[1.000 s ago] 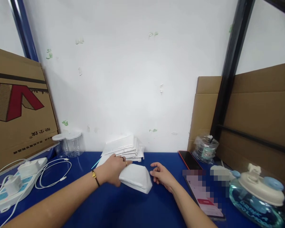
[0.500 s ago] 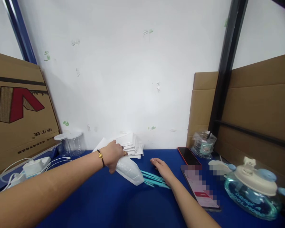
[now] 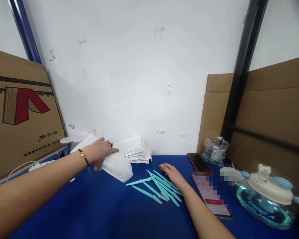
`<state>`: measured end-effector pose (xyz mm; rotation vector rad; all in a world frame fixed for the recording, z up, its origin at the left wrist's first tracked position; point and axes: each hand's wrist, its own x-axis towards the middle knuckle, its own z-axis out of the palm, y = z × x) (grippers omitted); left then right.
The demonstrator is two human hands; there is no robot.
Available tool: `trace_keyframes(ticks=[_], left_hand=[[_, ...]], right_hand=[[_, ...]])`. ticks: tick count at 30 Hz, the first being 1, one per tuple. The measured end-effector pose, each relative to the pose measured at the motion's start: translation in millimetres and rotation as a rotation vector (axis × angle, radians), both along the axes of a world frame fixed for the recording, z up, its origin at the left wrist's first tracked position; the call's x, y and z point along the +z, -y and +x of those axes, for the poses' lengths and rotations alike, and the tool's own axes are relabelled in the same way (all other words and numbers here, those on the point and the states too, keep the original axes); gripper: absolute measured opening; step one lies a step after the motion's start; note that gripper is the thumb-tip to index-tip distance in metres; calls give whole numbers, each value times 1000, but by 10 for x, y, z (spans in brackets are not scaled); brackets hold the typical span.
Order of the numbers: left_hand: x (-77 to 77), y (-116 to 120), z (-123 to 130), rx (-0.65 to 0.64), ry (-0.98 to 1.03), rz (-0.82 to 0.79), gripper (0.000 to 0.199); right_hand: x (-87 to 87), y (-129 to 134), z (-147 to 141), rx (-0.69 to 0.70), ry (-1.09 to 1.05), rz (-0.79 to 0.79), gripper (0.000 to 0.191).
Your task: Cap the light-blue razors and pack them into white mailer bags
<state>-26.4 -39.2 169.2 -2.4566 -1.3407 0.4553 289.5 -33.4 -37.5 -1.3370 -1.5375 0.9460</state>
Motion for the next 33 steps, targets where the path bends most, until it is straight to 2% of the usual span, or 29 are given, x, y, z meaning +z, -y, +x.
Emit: trace_keyframes(ticks=[2,4,7,9,11,12,14,17,20,24,30,33], left_hand=[[-72,-33,-253,54,48,-11,102],[-214,-60,-541,113,75,-30,102],[-512,-57,-900,217,90,-62,115],[-717,-4,-968,222,133,-69,129],[-908,84,-838,166,260,-141,127],[-1001,133,-702,103,353,-208,114],[-1186,216,-333,-28,497,-346,89],[-1448,259,260,-208,586,-346,79],[-1632,222,633,-349,575,-370,75],[-1758,188,695,-407,573,-403,70],[-1867,246,563,-360,649,-327,61],[-1890,249,561,-351,662,-312,59]], right_hand=[[74,42,96,-21,176,34,45],[134,92,222,-41,361,13,46],[215,190,395,-14,508,-104,53],[275,269,455,28,567,-168,61],[331,341,459,64,637,-209,67],[350,368,443,76,663,-231,63],[355,388,395,83,680,-259,43],[288,337,326,61,651,-160,15],[201,247,298,37,647,-38,13],[163,195,284,36,634,6,14],[219,237,251,88,653,-34,35],[224,234,259,101,659,-49,39]])
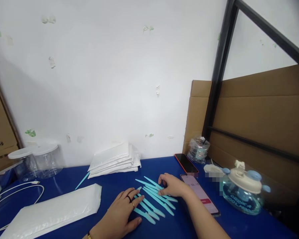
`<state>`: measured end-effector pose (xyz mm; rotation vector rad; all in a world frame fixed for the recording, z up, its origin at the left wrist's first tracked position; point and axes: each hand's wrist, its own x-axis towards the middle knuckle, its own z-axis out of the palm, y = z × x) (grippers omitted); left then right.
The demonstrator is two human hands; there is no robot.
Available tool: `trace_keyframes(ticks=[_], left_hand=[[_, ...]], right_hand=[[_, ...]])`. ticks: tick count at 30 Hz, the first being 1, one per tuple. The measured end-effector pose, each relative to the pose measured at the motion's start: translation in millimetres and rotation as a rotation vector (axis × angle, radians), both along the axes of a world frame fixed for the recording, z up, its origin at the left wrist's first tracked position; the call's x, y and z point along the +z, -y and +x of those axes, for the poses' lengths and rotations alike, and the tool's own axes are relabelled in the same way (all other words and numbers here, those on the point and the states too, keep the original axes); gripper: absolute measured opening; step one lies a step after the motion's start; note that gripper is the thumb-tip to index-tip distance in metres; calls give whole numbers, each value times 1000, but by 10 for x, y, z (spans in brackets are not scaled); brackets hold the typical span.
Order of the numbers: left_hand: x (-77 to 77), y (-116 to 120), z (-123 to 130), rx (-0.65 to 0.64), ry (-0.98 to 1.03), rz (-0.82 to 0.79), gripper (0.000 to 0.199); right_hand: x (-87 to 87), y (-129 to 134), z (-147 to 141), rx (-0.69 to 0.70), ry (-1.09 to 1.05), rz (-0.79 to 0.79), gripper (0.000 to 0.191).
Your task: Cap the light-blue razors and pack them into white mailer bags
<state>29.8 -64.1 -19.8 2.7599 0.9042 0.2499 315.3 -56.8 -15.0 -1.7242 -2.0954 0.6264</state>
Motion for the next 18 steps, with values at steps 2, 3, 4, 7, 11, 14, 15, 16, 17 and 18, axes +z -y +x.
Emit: trace_keyframes(ticks=[2,3,4,7,11,14,15,16,17,18], left_hand=[[-8,-8,1,0,2,0,58],[-10,-12,0,-4,3,1,58],[-12,-16,-4,-8,4,3,58],[-2,-22,-17,-19,12,14,59],[37,-61,-43,-11,38,34,64],[53,-148,-96,66,107,40,54],[53,-185,-122,107,142,40,50],[52,-221,-152,150,177,36,46],[50,-254,-183,190,206,26,42],[48,-282,-214,224,223,9,39]], right_hand=[[-16,-15,13,6,-1,-7,38],[-29,-24,20,9,-1,-5,37],[-44,-33,27,11,-2,-1,36],[-91,-59,31,9,-14,14,33],[-124,-89,-15,8,-32,60,27],[-82,-82,-53,-25,-28,125,25],[-54,-68,-59,-41,-27,149,24],[-22,-48,-63,-50,-32,172,22],[11,-22,-66,-47,-39,186,19],[40,8,-70,-28,-46,183,18]])
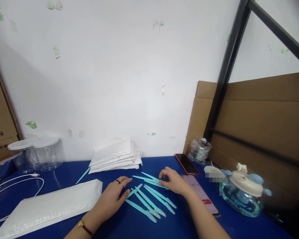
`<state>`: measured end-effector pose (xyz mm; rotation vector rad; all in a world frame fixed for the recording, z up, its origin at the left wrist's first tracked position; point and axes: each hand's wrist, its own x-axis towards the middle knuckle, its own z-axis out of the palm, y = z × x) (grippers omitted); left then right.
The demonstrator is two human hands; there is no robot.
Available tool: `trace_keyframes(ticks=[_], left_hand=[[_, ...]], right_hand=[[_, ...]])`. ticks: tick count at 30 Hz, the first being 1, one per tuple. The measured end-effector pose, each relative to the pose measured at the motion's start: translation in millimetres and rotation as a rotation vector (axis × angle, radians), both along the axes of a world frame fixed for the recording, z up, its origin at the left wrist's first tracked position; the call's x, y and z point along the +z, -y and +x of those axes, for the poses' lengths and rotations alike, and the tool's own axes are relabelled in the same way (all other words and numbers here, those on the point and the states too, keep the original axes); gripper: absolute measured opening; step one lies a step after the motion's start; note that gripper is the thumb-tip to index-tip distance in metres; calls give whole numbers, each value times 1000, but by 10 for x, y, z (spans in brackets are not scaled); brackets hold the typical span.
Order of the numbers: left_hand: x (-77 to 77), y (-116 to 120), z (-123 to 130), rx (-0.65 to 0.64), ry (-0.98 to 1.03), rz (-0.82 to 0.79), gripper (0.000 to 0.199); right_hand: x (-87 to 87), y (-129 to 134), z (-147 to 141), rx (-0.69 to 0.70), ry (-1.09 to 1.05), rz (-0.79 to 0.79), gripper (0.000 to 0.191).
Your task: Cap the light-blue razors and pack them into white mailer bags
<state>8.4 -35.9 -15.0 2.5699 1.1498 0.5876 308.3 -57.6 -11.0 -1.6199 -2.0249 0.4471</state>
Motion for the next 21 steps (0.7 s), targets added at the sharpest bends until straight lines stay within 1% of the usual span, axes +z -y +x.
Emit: trace_keyframes(ticks=[3,5,6,9,11,14,21], left_hand=[[-2,-37,-67,32,-34,-81,28],[-1,-34,-81,36,-82,-103,19],[-1,-32,-80,37,-103,-102,16],[-2,-48,-67,53,-154,-71,11],[-3,-84,-62,68,-185,-54,14],[-13,-156,-65,97,-200,-44,16],[-91,-224,-90,74,-77,-128,15]], right_hand=[[44,89,-35,120,41,-124,27],[38,124,-82,154,104,-204,29],[30,131,-110,151,128,-212,26],[6,112,-189,139,144,-140,18],[-8,82,-226,143,139,-84,17],[-34,41,-265,150,135,-50,16],[-56,27,-317,171,142,-12,15]])
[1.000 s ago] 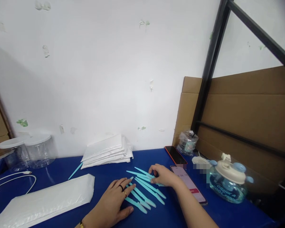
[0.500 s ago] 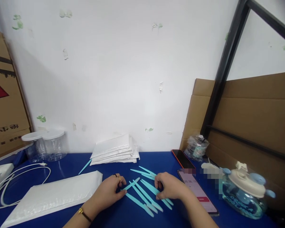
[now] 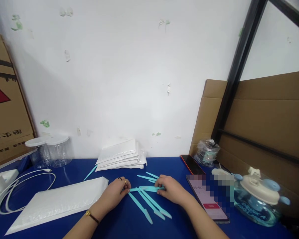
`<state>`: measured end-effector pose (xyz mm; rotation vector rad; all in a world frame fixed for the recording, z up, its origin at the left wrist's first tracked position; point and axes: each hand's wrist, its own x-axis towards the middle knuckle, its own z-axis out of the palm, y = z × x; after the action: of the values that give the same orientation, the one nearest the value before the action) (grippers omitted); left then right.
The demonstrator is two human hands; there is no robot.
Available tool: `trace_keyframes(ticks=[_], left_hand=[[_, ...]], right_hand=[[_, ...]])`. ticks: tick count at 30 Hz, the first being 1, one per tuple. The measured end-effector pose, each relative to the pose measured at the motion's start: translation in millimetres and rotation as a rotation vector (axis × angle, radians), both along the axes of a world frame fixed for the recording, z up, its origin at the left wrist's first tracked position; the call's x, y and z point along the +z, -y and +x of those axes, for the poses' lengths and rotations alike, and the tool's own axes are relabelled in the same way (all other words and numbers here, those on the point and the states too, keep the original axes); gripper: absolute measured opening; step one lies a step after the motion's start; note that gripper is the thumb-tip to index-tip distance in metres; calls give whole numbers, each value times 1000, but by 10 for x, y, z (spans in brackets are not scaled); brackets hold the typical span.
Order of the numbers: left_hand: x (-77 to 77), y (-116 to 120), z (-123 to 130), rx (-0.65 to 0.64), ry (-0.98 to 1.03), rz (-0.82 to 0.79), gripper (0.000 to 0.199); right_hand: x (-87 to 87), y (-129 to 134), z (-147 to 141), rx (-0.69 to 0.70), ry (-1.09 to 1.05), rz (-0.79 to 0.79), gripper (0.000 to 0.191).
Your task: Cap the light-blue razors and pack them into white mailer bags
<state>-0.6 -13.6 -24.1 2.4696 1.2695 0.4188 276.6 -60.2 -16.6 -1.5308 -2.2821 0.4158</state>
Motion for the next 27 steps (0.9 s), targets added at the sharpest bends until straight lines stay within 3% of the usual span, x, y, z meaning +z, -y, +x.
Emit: trace_keyframes(ticks=[8,13,17,21,24,27], left_hand=[[34,65,29,-9,-19,36,17],[126,20,38,26,-42,110,15],[234,-84,135,7,-16,158,15],[225,-114,388,-98,-54,158,13],[183,-79,582,-180,-41,149,25],[198,-60,686,-365,-50,128,74]], right_hand=[[-20,-17,16,22,-32,-5,17],[68,9,206,-20,-75,-4,35],[127,11,373,-121,-94,51,28],[111,-13,459,-220,-54,14,19],[113,1,473,-260,-87,-170,46],[129,58,367,-235,-86,-398,100]])
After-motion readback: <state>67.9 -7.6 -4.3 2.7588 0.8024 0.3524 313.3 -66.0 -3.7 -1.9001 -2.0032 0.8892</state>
